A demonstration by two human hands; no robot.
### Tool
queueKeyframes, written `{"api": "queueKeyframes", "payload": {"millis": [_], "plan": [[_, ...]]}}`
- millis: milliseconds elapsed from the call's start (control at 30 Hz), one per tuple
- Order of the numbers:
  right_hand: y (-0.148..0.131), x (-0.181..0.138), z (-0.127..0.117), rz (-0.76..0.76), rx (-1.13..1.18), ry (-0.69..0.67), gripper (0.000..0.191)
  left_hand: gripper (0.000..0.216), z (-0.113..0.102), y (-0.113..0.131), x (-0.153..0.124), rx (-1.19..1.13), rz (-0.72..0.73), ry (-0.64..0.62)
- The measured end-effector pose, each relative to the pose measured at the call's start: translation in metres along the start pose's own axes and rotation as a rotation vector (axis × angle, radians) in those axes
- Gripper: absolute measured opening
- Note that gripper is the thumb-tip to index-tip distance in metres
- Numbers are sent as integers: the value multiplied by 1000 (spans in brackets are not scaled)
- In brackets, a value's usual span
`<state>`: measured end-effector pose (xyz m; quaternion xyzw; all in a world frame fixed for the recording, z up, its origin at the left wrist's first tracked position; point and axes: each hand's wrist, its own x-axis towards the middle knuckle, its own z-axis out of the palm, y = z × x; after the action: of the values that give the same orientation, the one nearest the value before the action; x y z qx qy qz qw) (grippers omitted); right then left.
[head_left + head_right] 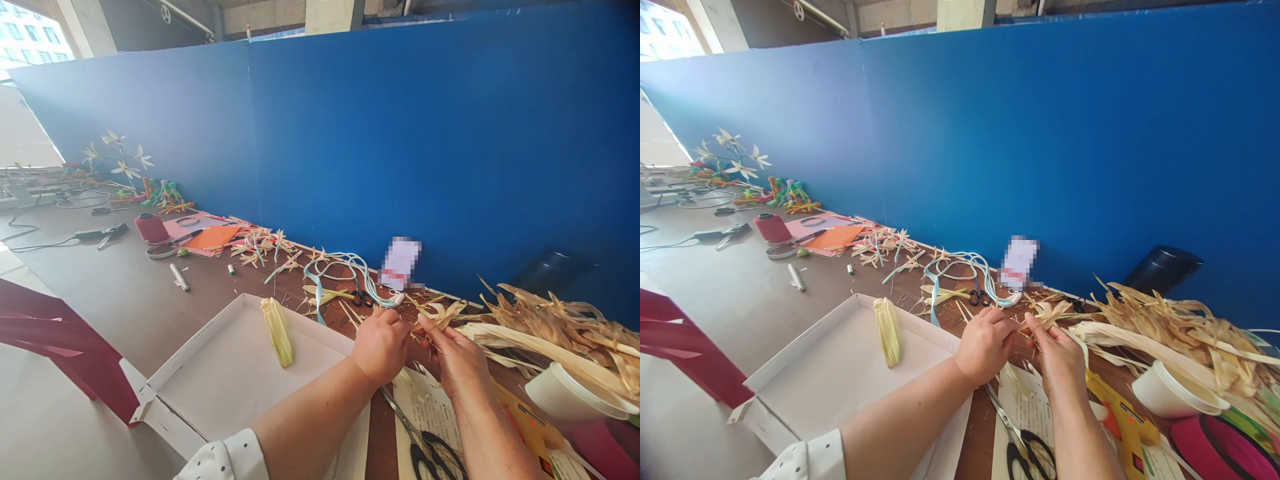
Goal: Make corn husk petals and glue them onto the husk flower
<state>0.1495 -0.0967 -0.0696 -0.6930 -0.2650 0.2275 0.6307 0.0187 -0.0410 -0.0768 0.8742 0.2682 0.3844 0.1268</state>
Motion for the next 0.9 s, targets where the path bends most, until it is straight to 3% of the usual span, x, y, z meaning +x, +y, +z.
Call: {"api": "queueKeyframes", "payload": {"millis": [167, 367, 600, 733, 833, 900], "plan": [[-6, -1, 5, 183, 124, -12, 39, 19, -3, 0, -1, 148, 125, -9], [-10, -2, 7, 229, 156, -8, 35, 20, -6, 4, -1, 257, 158, -70], [-7, -1, 3, 190, 98, -47, 35, 23, -6, 5, -3, 175, 133, -97], [1, 5, -2, 108, -18, -71, 50, 22, 1, 1, -2, -65, -39, -28], [4, 9, -5, 30, -143, -63, 54, 23, 5, -4, 1, -322, -324, 6], [3, 9, -6, 4, -163, -85, 55, 21, 6, -7, 4, -483, -494, -49]]}}
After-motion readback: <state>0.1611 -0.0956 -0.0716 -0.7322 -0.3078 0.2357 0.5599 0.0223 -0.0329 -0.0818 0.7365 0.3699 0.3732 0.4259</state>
